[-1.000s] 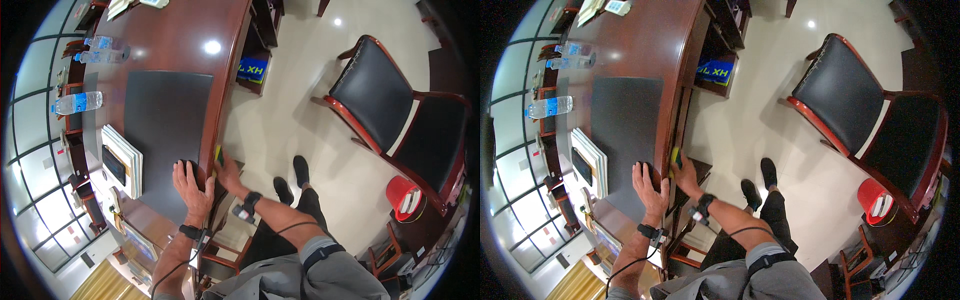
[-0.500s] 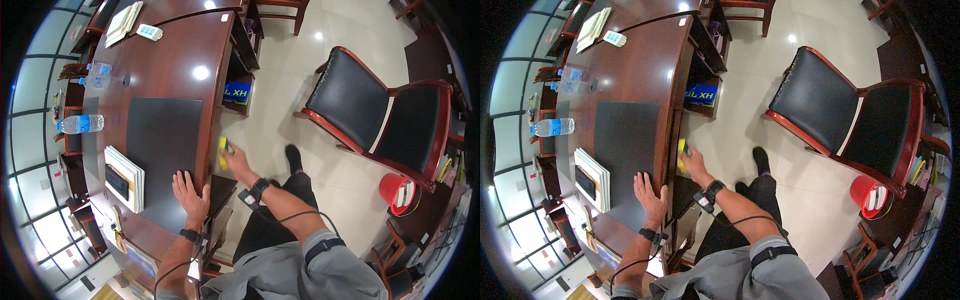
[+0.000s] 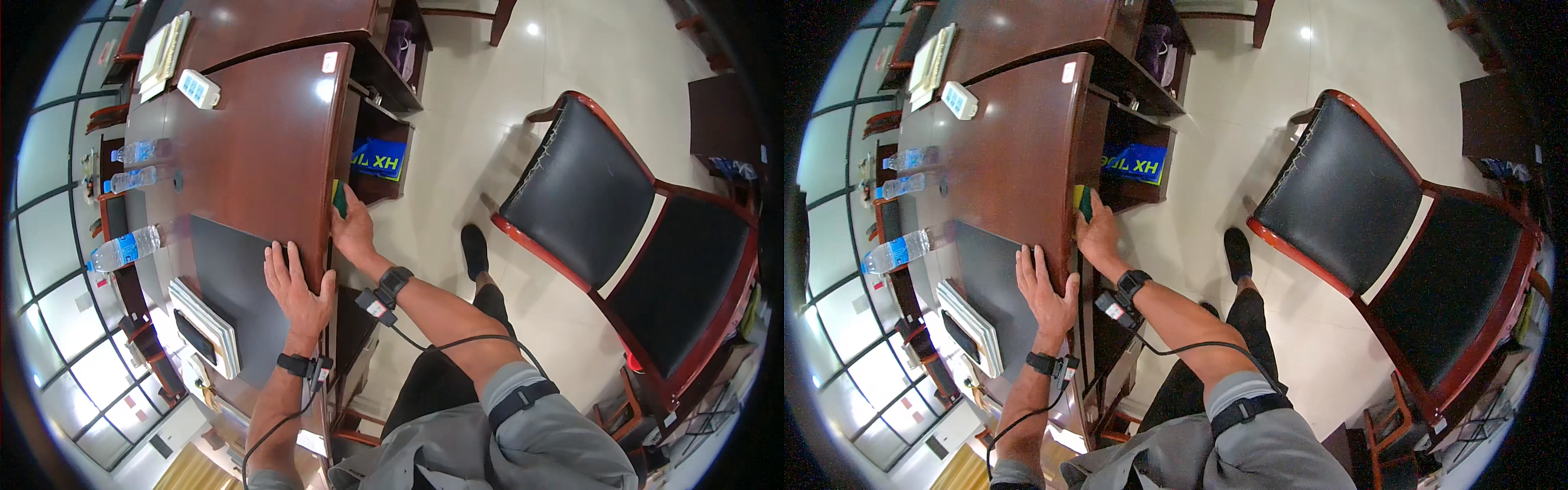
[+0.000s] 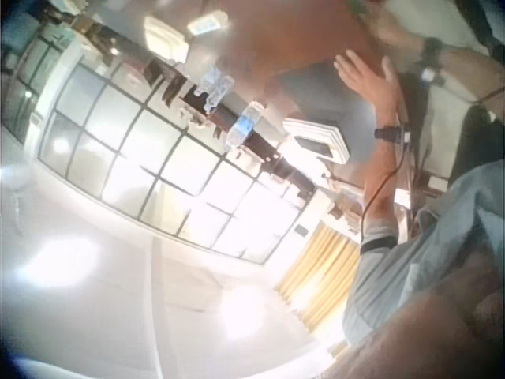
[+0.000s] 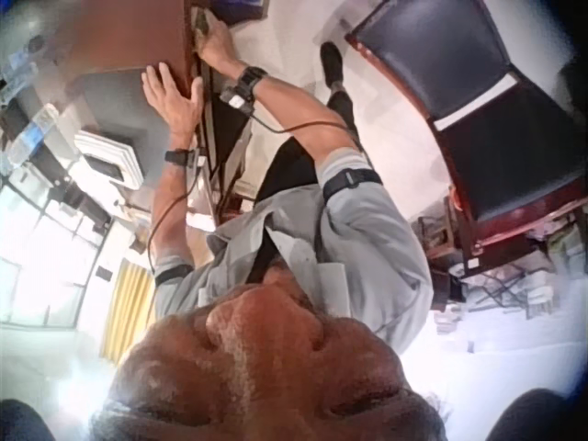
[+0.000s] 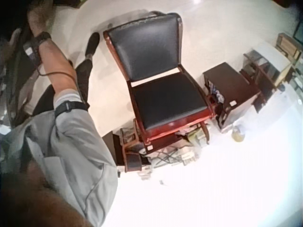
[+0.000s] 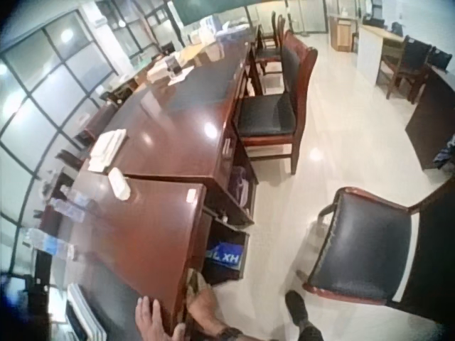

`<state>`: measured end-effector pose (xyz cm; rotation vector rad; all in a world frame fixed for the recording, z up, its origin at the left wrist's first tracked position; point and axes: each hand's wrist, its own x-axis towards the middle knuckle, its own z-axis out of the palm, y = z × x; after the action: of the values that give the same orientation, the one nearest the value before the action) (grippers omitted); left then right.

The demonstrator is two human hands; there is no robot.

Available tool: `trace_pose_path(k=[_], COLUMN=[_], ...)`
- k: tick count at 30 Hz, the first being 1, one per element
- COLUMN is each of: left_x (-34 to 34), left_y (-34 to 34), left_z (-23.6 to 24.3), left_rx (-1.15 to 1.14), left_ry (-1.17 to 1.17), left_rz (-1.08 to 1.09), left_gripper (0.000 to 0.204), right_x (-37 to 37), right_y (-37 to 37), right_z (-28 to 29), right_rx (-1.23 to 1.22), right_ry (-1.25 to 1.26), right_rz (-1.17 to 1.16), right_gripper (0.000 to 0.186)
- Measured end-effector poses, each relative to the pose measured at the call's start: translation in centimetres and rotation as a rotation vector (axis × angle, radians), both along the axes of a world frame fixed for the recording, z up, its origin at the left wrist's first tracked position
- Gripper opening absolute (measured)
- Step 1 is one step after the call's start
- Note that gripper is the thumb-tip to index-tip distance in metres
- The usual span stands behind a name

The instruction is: Cleaning the surface and drawers of a large wooden conference table and office desk using a sponge.

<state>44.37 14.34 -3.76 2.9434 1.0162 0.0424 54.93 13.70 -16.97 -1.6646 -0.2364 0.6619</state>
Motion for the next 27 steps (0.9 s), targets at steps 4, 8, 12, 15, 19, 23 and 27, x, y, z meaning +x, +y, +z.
trace_pose_path(k=[4,8,12,15,19,23,27], left_x=[0.5,1.4,1.1,0.6,0.6,0.6,0.6], left_y=[0.0,-0.2,-0.1,0.1,0.1,0.1,0.2], left_z=[0.5,0.3,0.2,0.3,0.3,0.4,0.4], left_rx=[-0.027,-0.057,-0.066,-0.075,-0.066,-0.056,-0.065], left_ry=[0.026,0.040,0.021,0.022,0.016,0.027,0.024], left_rz=[0.014,0.013,0.001,0.002,-0.007,0.000,-0.007], left_gripper=[0.078,0.078,0.078,0.078,0.078,0.078,0.077], right_x=[5.0,11.2,16.7,17.2,12.8,6.4,2.0], right_y=[1.9,5.5,7.9,7.5,5.0,1.0,-2.6], right_z=[1.3,-2.1,-4.2,-3.4,-2.5,-1.7,-2.2], right_rx=[-0.075,-0.036,0.053,0.099,-0.083,-0.111,-0.152], right_ry=[0.105,-0.002,0.016,0.140,-0.099,-0.042,0.001], right_rz=[0.009,-0.160,-0.214,-0.172,-0.030,0.151,0.342], right_gripper=[0.055,0.051,0.048,0.046,0.051,0.054,0.054])
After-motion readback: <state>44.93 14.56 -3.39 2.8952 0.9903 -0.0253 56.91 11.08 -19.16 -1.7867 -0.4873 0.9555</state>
